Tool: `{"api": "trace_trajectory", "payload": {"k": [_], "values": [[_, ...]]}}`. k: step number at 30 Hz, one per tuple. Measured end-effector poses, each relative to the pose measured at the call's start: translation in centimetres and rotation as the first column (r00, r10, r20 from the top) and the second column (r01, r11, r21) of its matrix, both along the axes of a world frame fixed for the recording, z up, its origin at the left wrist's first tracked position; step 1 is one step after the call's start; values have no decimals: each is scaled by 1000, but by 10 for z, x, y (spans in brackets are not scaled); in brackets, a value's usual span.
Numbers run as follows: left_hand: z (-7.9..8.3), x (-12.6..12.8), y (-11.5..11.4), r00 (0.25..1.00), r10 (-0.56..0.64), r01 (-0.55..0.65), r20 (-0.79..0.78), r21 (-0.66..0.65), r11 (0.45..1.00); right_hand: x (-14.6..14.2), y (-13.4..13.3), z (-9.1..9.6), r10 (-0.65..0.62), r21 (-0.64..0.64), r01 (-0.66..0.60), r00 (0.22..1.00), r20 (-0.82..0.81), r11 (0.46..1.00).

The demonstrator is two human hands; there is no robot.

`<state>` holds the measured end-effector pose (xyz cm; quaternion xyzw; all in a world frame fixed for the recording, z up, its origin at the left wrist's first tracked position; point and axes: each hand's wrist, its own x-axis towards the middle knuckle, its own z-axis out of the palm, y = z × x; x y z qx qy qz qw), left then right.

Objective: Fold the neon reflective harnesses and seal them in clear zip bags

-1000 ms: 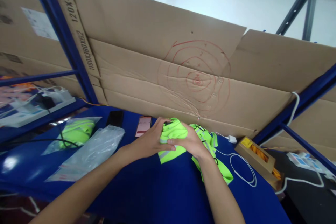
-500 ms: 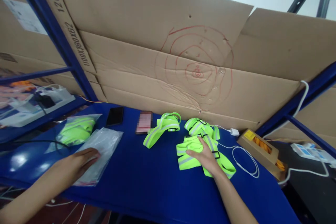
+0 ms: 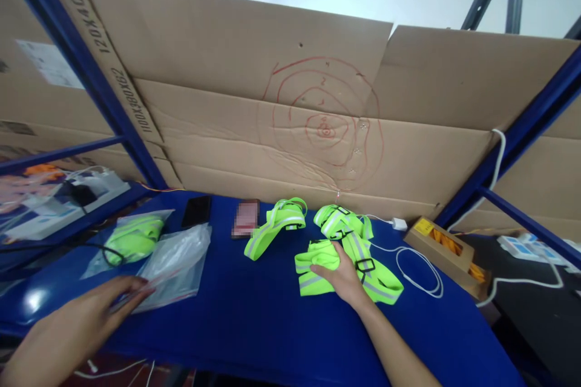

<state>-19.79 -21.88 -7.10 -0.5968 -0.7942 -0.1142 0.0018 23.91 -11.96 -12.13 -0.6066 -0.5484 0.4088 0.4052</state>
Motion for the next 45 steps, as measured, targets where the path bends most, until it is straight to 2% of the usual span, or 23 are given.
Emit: {"api": "trace_trajectory", "payload": {"k": [3, 7, 9, 12, 14, 15, 16, 18, 19, 20, 21, 23, 24, 25, 27, 28, 29, 31, 33, 35, 40, 43, 45], "values": [[0, 34, -1, 999, -30, 30, -18, -19, 999, -2, -2, 0, -34, 9, 34, 999, 15, 999], [-17, 79, 9, 996, -84, 87, -38, 85, 993, -6, -5, -2, -6, 10, 6, 1000, 13, 1000], [-29, 95, 16, 993, -115, 109, 28, 144, 984, -8, -8, -2, 10, -10, -10, 1000, 5, 1000], [-44, 119, 21, 946, -220, 146, 236, 295, 944, -10, -13, 0, 18, -77, -23, 998, -63, 997], [-49, 140, 21, 847, -328, 203, 418, 314, 927, -12, -18, 0, 9, -140, -31, 988, -154, 990], [-50, 153, 21, 767, -372, 253, 523, 286, 924, -12, -20, 0, 9, -168, -46, 977, -212, 985], [-50, 165, 21, 663, -400, 313, 633, 251, 916, -13, -21, 0, 7, -184, -58, 964, -266, 981], [-48, 187, 23, 410, -392, 406, 824, 220, 887, -13, -21, -2, -4, -163, -52, 945, -326, 985], [-46, 195, 25, 312, -381, 434, 870, 226, 872, -12, -19, -2, -25, -125, -16, 946, -323, 992], [-44, 200, 28, 261, -385, 459, 885, 237, 856, -9, -16, -2, -61, -74, 41, 952, -298, 996], [-40, 202, 31, 264, -417, 484, 870, 254, 838, -6, -13, -2, -113, -20, 112, 959, -259, 994], [-32, 199, 39, 396, -564, 579, 725, 279, 766, 1, -6, -1, -232, 67, 248, 955, -184, 967], [-27, 196, 44, 465, -659, 656, 591, 270, 705, 6, -2, 0, -281, 98, 298, 947, -157, 950], [-23, 193, 50, 500, -748, 737, 436, 239, 632, 9, 1, 0, -313, 119, 330, 939, -140, 937], [-17, 190, 64, 467, -865, 863, 184, 119, 491, 15, 5, 0, -333, 149, 350, 934, -126, 925], [-15, 190, 72, 444, -888, 889, 116, 64, 453, 16, 6, 0, -332, 163, 349, 935, -123, 923], [-16, 192, 81, 442, -894, 895, 78, 24, 445, 17, 7, 0, -335, 174, 351, 935, -117, 920], [-19, 197, 99, 483, -874, 876, 56, -28, 482, 17, 8, 0, -367, 173, 376, 926, -84, 910], [-24, 203, 112, 516, -852, 856, 86, -75, 511, 16, 8, 0, -405, 149, 405, 914, -34, 902], [-29, 206, 118, 514, -846, 857, 141, -98, 505, 15, 9, 0, -412, 131, 409, 911, -4, 903], [-39, 202, 109, 487, -854, 873, 183, -76, 482, 12, 6, 2, -331, 201, 333, 943, -46, 921], [-45, 200, 103, 470, -861, 883, 192, -101, 459, 10, 5, 3, -373, 202, 371, 927, -31, 906], [-46, 200, 103, 475, -861, 879, 182, -66, 472, 9, 5, 2, -406, 180, 406, 913, -34, 896]]}}
